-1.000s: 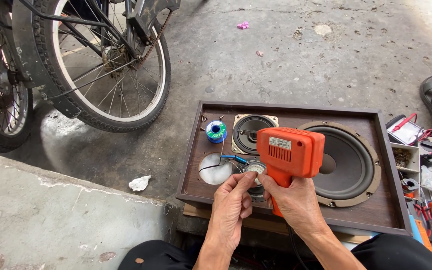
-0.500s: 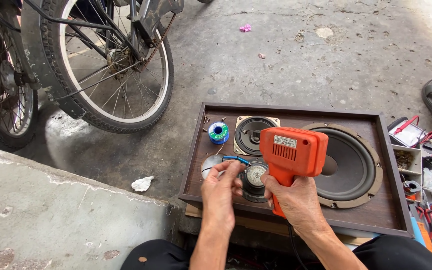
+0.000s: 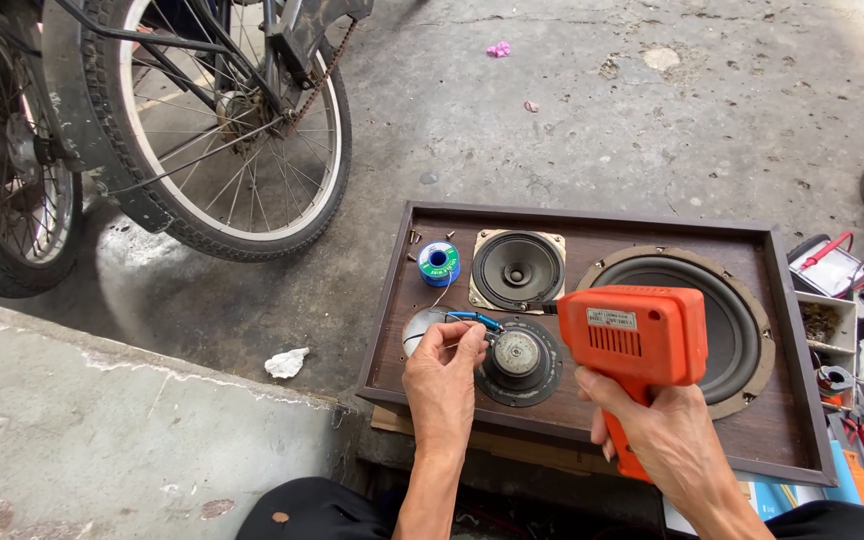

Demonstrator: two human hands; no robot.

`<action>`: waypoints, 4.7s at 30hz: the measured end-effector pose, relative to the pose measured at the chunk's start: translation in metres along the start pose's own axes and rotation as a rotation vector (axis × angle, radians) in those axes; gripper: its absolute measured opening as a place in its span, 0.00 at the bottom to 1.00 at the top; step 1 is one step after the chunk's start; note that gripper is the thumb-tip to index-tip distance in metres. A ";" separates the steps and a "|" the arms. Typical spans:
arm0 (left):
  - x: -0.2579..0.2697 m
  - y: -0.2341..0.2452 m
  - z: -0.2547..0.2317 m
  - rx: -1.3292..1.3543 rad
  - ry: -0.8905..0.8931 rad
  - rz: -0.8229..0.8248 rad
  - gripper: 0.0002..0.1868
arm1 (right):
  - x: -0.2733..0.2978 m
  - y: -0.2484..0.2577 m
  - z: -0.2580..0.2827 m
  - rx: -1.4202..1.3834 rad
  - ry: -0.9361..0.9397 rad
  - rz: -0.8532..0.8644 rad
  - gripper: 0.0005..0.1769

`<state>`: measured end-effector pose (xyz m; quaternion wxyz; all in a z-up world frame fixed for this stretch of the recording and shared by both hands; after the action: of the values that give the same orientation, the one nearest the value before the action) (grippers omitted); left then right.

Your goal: The person sits on the ground and uses a heat gun to apply heat to a speaker terminal while feeding solder wire to create a connection. The person handles a roll of solder wire and a heat gun to work on the speaker components inside a wooden box.

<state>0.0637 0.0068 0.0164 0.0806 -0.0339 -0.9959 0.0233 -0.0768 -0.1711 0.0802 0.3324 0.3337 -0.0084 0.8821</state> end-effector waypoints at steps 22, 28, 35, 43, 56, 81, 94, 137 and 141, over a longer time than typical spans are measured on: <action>-0.010 -0.010 0.027 -0.624 -0.356 -0.048 0.13 | -0.009 0.000 -0.018 0.102 -0.057 0.048 0.12; -0.006 -0.014 0.027 -0.671 -0.541 -0.073 0.10 | -0.013 -0.002 -0.021 0.088 -0.076 0.055 0.12; -0.001 -0.016 0.023 -0.703 -0.661 -0.107 0.09 | -0.016 -0.007 -0.019 0.060 -0.051 0.078 0.13; -0.003 -0.016 0.024 -0.707 -0.608 -0.092 0.09 | -0.013 -0.008 -0.016 0.018 -0.081 0.089 0.13; -0.006 -0.014 0.024 -0.664 -0.488 -0.062 0.09 | -0.015 -0.004 -0.019 -0.032 -0.095 0.099 0.13; -0.002 -0.016 0.019 -0.395 -0.473 -0.106 0.09 | -0.011 0.008 -0.017 -0.098 -0.045 0.049 0.15; 0.003 -0.018 0.016 -0.531 -0.599 -0.080 0.08 | -0.005 0.006 -0.013 -0.034 -0.022 0.073 0.12; 0.001 -0.010 0.014 -0.435 -0.492 0.001 0.09 | -0.005 0.006 -0.016 -0.070 -0.025 0.133 0.13; 0.002 -0.013 0.017 -0.534 -0.527 0.014 0.09 | -0.004 0.005 -0.014 -0.059 -0.022 0.133 0.13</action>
<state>0.0585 -0.0069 0.0007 -0.1904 -0.0533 -0.9532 -0.2288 -0.0854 -0.1742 0.0679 0.2829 0.3321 -0.0604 0.8978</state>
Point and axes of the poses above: each hand's wrist, its own x-axis away from the middle knuckle, its own y-axis out of the back of the hand, z = x × y, the point moved 6 cm from there along -x, towards the middle knuckle, and after that the axes turned 10 degrees about -y, right-handed, at the moved point
